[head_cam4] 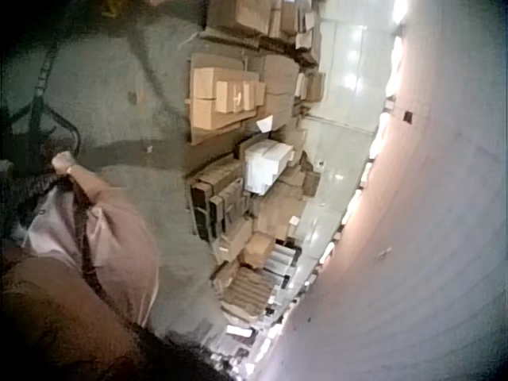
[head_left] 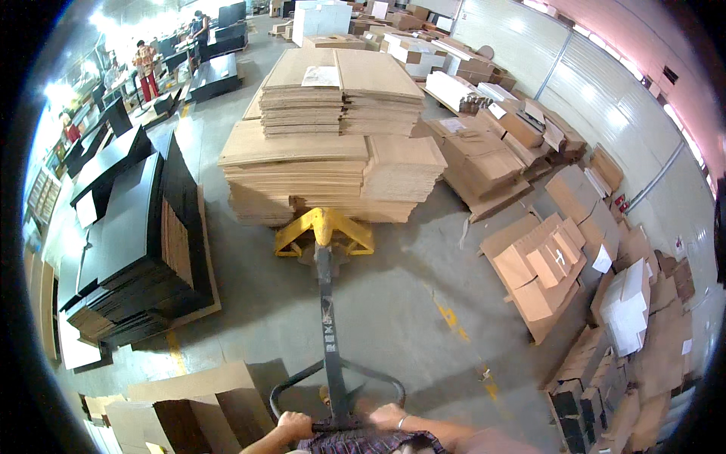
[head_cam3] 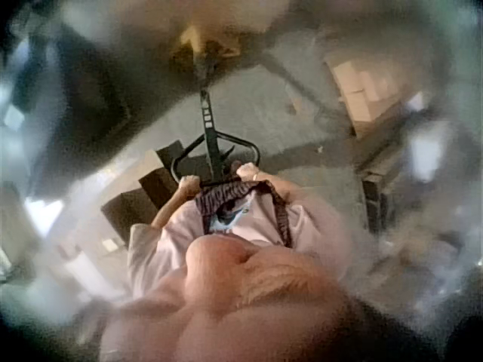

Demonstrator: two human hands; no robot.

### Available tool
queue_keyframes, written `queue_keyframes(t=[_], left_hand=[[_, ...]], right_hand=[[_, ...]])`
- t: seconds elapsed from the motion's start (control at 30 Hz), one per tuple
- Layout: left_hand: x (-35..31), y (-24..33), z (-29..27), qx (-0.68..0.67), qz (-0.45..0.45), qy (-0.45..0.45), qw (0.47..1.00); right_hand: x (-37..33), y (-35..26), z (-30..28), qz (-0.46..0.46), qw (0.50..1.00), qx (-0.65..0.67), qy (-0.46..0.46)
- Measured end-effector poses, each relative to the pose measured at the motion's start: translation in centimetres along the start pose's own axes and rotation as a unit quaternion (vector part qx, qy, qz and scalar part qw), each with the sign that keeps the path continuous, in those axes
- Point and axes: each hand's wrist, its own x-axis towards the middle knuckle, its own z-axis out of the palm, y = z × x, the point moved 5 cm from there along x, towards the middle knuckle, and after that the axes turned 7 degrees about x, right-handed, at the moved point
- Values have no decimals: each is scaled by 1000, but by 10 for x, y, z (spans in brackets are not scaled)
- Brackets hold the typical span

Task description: The person operates a yellow manual pallet jack to lift and move a stack of flat cardboard sheets across a warehouse floor. They maneuver the jack through aisles of stacked materials, then hand the jack to another worker who continues moving the load.

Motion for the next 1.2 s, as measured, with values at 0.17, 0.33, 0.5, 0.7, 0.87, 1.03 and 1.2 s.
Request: queue_keyframes(t=[0.17, 0.33, 0.5, 0.7, 0.87, 1.03, 1.2], left_hand=[[-19, 16, -14, -60, 9, 46, 997], [-30, 27, -10, -131, -55, 118, 983], [-38, 46, -41, -148, 20, 109, 983], [-176, 55, -157, -217, -29, 168, 961], [-81, 40, -58, -154, -4, 134, 979], [-123, 30, -96, -105, 8, 199, 974], [-115, 22, -89, -104, -23, 156, 982]], right_hand=[[-18, -18, -30, 24, 998, 50, -22], [-16, 0, -28, 4, 997, 49, 60], [-4, 14, 21, 2, 995, 73, 67], [-54, -32, -104, 16, 985, 102, 138], [-21, -27, -33, 23, 997, 70, 35], [-32, -32, -68, 35, 985, 85, 149], [-20, -30, -36, 48, 990, 68, 117]])
